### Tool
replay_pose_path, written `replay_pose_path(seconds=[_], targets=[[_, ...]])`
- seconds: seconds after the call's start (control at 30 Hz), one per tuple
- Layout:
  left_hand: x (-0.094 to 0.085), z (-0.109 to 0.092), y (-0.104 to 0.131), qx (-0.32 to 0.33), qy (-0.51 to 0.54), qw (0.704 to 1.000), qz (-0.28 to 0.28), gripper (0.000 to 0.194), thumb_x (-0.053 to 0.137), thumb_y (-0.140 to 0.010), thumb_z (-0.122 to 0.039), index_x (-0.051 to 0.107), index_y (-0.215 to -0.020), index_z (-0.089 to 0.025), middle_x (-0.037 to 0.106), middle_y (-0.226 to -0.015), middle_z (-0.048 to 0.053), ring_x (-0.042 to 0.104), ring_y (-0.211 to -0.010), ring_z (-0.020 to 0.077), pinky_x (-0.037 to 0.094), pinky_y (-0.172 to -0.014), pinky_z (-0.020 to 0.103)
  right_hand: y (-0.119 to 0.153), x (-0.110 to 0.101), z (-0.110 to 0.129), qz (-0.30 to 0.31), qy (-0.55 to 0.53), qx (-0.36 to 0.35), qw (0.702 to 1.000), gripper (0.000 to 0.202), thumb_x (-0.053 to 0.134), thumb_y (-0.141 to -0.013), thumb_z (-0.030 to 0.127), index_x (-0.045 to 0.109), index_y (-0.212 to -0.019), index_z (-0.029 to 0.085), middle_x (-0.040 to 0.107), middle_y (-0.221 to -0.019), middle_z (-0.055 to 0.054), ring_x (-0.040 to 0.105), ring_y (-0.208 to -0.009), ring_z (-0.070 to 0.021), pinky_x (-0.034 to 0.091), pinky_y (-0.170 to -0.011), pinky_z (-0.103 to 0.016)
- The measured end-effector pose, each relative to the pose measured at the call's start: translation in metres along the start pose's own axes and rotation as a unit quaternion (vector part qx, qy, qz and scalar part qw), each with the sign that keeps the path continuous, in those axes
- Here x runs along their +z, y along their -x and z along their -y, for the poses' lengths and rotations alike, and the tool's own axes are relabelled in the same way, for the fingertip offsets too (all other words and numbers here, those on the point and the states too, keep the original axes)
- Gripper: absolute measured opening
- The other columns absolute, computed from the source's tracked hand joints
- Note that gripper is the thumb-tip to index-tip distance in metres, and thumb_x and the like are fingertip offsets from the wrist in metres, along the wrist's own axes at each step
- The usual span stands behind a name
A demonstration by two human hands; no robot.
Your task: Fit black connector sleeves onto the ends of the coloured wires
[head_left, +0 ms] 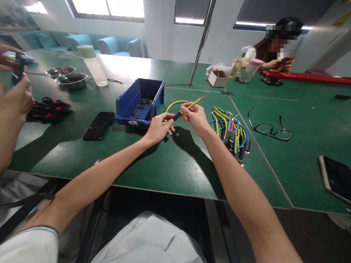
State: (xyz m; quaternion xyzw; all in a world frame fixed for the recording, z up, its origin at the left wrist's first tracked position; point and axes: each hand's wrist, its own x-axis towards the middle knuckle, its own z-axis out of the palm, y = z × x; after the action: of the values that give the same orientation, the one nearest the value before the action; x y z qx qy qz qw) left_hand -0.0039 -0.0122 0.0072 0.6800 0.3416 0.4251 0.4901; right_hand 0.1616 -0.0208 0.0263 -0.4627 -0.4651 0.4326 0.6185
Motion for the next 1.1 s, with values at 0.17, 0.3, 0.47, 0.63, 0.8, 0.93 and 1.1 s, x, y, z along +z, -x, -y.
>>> replay_pose_path(seconds=[0.17, 0.3, 0.47, 0.63, 0.8, 0.93, 1.1], targets=[[0.003, 0.009, -0.002, -0.023, 0.056, 0.998, -0.006, 0.021, 0.061, -0.082, -0.019, 0.064, -0.100, -0.010, 0.068, -0.082, 0.007, 0.066, -0.061, 0.0120, 0.054, -0.050, 0.020, 0.001, 0.000, 0.000, -0.007, 0.026, 0.004, 1.000, 0.027, 0.073, -0.073, 0.036, 0.059, -0.086, 0.018, 0.060, -0.070, 0.002, 0.058, -0.057, -0.0082, 0.045, -0.051, -0.019], [0.003, 0.012, -0.001, -0.026, 0.055, 0.998, -0.004, 0.018, 0.063, -0.082, -0.019, 0.065, -0.098, -0.010, 0.068, -0.079, 0.005, 0.065, -0.061, 0.0114, 0.054, -0.051, 0.020, 0.002, 0.001, 0.002, -0.013, 0.026, 0.015, 0.999, 0.024, 0.072, -0.073, 0.033, 0.059, -0.086, 0.018, 0.058, -0.067, 0.003, 0.057, -0.054, -0.0078, 0.045, -0.049, -0.020], [0.005, 0.014, 0.000, -0.046, 0.078, 0.996, 0.002, 0.016, 0.060, -0.083, -0.018, 0.062, -0.097, -0.011, 0.067, -0.083, 0.005, 0.065, -0.061, 0.0107, 0.054, -0.050, 0.021, 0.002, 0.003, 0.000, -0.027, 0.028, 0.018, 0.999, 0.021, 0.072, -0.073, 0.029, 0.060, -0.086, 0.017, 0.058, -0.067, 0.002, 0.056, -0.053, -0.0084, 0.044, -0.048, -0.020], [0.008, 0.015, 0.000, -0.073, 0.079, 0.994, 0.006, 0.012, 0.058, -0.083, -0.015, 0.058, -0.094, -0.012, 0.064, -0.081, 0.003, 0.065, -0.059, 0.0097, 0.052, -0.049, 0.020, 0.000, 0.001, -0.009, -0.023, 0.036, 0.002, 0.999, 0.023, 0.071, -0.073, 0.030, 0.061, -0.089, 0.017, 0.058, -0.067, 0.003, 0.055, -0.053, -0.0080, 0.043, -0.048, -0.020], [0.009, 0.013, 0.000, -0.089, 0.082, 0.993, 0.009, 0.009, 0.059, -0.082, -0.012, 0.057, -0.090, -0.013, 0.063, -0.076, 0.001, 0.064, -0.056, 0.0096, 0.051, -0.047, 0.019, -0.001, 0.001, -0.011, -0.023, 0.055, -0.018, 0.998, 0.028, 0.074, -0.071, 0.034, 0.060, -0.090, 0.018, 0.058, -0.064, 0.003, 0.053, -0.052, -0.0080, 0.044, -0.047, -0.020], [0.009, 0.009, 0.001, -0.105, 0.090, 0.990, 0.005, 0.009, 0.059, -0.080, -0.009, 0.055, -0.088, -0.013, 0.062, -0.071, 0.000, 0.062, -0.054, 0.0091, 0.050, -0.047, 0.018, 0.000, 0.004, -0.009, -0.029, 0.075, -0.019, 0.997, 0.029, 0.074, -0.070, 0.035, 0.060, -0.090, 0.018, 0.058, -0.064, 0.003, 0.055, -0.053, -0.0086, 0.044, -0.046, -0.020], [0.009, 0.005, 0.001, -0.118, 0.105, 0.987, 0.012, 0.014, 0.058, -0.078, -0.008, 0.053, -0.089, -0.013, 0.061, -0.069, -0.001, 0.061, -0.051, 0.0086, 0.049, -0.047, 0.018, 0.001, 0.006, -0.008, -0.033, 0.091, -0.035, 0.995, 0.029, 0.073, -0.071, 0.034, 0.060, -0.091, 0.017, 0.057, -0.064, 0.003, 0.054, -0.053, -0.0089, 0.044, -0.046, -0.020]])
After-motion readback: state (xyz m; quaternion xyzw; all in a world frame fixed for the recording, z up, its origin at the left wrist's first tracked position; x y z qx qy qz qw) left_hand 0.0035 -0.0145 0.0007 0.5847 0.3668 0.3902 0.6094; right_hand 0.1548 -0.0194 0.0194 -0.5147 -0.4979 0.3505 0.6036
